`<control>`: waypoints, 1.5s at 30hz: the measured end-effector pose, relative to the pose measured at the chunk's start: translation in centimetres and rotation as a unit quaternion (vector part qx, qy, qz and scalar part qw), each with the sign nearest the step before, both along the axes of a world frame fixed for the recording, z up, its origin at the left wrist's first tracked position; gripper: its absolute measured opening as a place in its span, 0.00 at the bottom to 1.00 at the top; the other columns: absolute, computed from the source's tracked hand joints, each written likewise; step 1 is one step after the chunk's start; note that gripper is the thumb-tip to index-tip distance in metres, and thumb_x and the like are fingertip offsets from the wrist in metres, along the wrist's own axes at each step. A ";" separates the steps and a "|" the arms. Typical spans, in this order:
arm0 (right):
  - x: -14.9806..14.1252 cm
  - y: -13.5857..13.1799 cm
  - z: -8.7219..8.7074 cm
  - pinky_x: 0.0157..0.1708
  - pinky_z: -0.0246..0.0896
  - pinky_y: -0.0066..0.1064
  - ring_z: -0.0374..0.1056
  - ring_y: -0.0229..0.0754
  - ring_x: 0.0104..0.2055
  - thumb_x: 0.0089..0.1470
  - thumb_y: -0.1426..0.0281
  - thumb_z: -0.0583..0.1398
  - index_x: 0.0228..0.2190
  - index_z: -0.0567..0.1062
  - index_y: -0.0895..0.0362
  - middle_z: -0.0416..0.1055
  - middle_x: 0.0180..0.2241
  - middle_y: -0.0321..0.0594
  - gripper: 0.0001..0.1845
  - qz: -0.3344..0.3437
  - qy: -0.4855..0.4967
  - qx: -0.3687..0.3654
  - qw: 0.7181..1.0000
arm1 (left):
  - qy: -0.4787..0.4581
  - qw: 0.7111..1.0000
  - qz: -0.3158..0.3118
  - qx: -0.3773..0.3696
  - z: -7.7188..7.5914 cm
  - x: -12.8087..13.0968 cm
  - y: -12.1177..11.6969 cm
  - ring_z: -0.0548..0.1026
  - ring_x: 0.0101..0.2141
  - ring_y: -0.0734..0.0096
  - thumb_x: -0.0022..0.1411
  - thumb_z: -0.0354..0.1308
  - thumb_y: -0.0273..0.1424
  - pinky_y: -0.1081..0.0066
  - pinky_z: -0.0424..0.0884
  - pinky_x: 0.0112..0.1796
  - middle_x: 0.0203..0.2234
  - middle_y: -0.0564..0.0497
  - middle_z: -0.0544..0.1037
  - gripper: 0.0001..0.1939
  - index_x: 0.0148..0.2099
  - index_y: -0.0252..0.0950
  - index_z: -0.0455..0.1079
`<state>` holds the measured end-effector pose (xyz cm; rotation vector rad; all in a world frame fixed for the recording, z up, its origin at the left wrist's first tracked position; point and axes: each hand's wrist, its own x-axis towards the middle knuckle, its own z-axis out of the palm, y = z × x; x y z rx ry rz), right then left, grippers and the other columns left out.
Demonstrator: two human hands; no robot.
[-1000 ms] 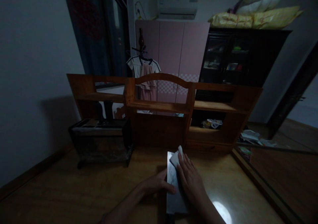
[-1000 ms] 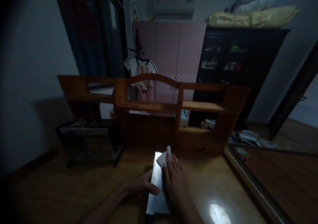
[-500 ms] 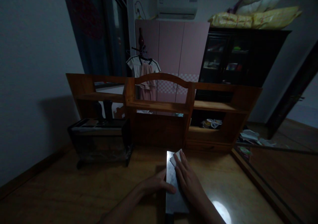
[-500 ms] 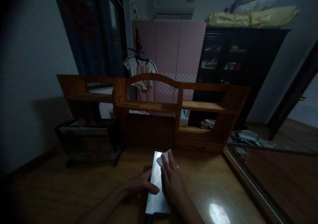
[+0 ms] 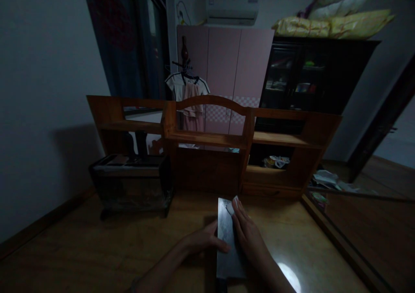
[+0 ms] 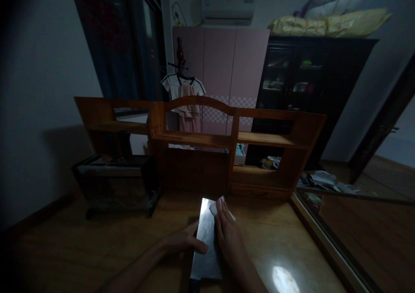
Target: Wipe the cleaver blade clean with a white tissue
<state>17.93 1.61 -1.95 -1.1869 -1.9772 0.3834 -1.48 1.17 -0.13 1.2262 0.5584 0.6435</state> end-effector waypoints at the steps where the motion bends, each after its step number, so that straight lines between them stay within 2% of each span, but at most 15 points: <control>1: 0.1 0.1 -0.2 0.65 0.47 0.50 0.44 0.46 0.68 0.67 0.62 0.46 0.65 0.51 0.49 0.48 0.66 0.39 0.27 -0.005 0.007 0.003 1.000 | 0.002 1.000 -0.001 -0.002 0.0 0.0 0.0 0.71 0.48 0.56 0.41 0.71 0.24 0.59 0.64 0.50 0.46 0.47 0.75 0.42 0.59 0.38 0.63; 4: 0.3 -0.1 0.1 0.64 0.47 0.51 0.44 0.47 0.68 0.67 0.62 0.46 0.66 0.48 0.49 0.46 0.67 0.39 0.28 -0.026 0.018 0.013 0.999 | -0.001 1.000 0.007 -0.011 0.4 0.1 -0.3 0.72 0.47 0.57 0.40 0.71 0.23 0.60 0.65 0.50 0.44 0.49 0.75 0.40 0.58 0.37 0.64; 8: 0.0 -1.2 2.1 0.64 0.45 0.52 0.40 0.49 0.69 0.67 0.63 0.46 0.66 0.41 0.48 0.39 0.68 0.38 0.31 -0.025 0.004 0.058 0.998 | -0.004 1.000 0.019 -0.019 0.4 0.1 -0.5 0.72 0.45 0.59 0.40 0.70 0.23 0.63 0.66 0.47 0.41 0.50 0.76 0.37 0.55 0.37 0.67; 10: -0.5 -2.1 3.1 0.65 0.46 0.51 0.38 0.49 0.69 0.67 0.62 0.46 0.66 0.41 0.48 0.37 0.68 0.37 0.31 0.006 -0.023 0.065 0.998 | 0.024 0.999 0.018 -0.020 -0.1 0.0 -0.3 0.72 0.42 0.60 0.40 0.69 0.23 0.64 0.66 0.45 0.37 0.51 0.76 0.31 0.51 0.35 0.71; 12: -1.3 -2.8 3.8 0.66 0.41 0.50 0.35 0.48 0.69 0.66 0.62 0.47 0.66 0.40 0.48 0.37 0.69 0.36 0.32 0.059 -0.077 0.064 0.993 | 0.056 0.998 0.021 -0.011 -0.8 -0.1 0.0 0.72 0.41 0.60 0.41 0.66 0.23 0.63 0.66 0.46 0.35 0.51 0.76 0.26 0.46 0.33 0.74; 13: -1.6 -3.1 4.0 0.67 0.37 0.50 0.35 0.47 0.70 0.67 0.63 0.47 0.66 0.41 0.48 0.38 0.68 0.35 0.31 0.087 -0.106 0.060 0.989 | 0.070 0.997 0.029 -0.003 -1.1 -0.2 0.1 0.71 0.42 0.59 0.41 0.65 0.22 0.63 0.66 0.46 0.35 0.51 0.76 0.25 0.46 0.33 0.74; 15: -2.2 -3.4 4.2 0.67 0.32 0.51 0.33 0.46 0.70 0.67 0.64 0.46 0.66 0.42 0.46 0.40 0.68 0.32 0.30 0.125 -0.148 0.050 0.980 | 0.080 0.995 0.057 0.023 -1.4 -0.3 0.2 0.69 0.46 0.58 0.39 0.65 0.21 0.62 0.65 0.49 0.39 0.52 0.76 0.32 0.51 0.34 0.72; 17: -2.4 -3.4 4.2 0.67 0.31 0.52 0.32 0.45 0.70 0.68 0.64 0.45 0.66 0.43 0.44 0.39 0.68 0.30 0.28 0.134 -0.166 0.038 0.976 | 0.079 0.994 0.074 0.035 -1.4 -0.2 0.2 0.67 0.49 0.57 0.38 0.65 0.20 0.63 0.64 0.49 0.45 0.52 0.75 0.38 0.57 0.36 0.68; 23: -2.1 -2.8 3.9 0.67 0.33 0.54 0.29 0.48 0.70 0.68 0.63 0.46 0.65 0.44 0.42 0.37 0.69 0.30 0.28 0.107 -0.178 0.039 0.977 | 0.043 0.998 0.046 0.031 -0.8 0.1 -0.1 0.68 0.50 0.59 0.40 0.64 0.19 0.64 0.66 0.47 0.53 0.49 0.71 0.45 0.63 0.39 0.61; 29: -2.0 -2.7 3.0 0.65 0.39 0.55 0.28 0.52 0.70 0.66 0.61 0.48 0.64 0.49 0.39 0.30 0.69 0.29 0.27 0.066 -0.172 0.048 0.982 | 0.034 0.998 0.043 0.014 -0.7 0.0 -0.3 0.66 0.54 0.57 0.41 0.65 0.20 0.64 0.67 0.48 0.58 0.48 0.67 0.45 0.63 0.41 0.62; 36: -1.6 -2.5 3.2 0.67 0.38 0.50 0.31 0.48 0.70 0.67 0.61 0.47 0.66 0.41 0.44 0.35 0.69 0.31 0.31 0.083 -0.176 0.034 0.980 | 0.034 0.999 0.030 0.021 0.0 0.2 -0.3 0.68 0.53 0.54 0.41 0.66 0.20 0.60 0.66 0.50 0.50 0.47 0.74 0.42 0.61 0.37 0.63; 45: -1.4 -2.4 3.1 0.67 0.38 0.49 0.29 0.47 0.70 0.67 0.61 0.46 0.66 0.39 0.46 0.35 0.69 0.31 0.31 0.087 -0.184 0.036 0.978 | 0.013 0.999 0.024 0.029 0.1 0.1 -0.3 0.66 0.55 0.53 0.40 0.68 0.20 0.58 0.62 0.54 0.54 0.46 0.71 0.44 0.62 0.37 0.62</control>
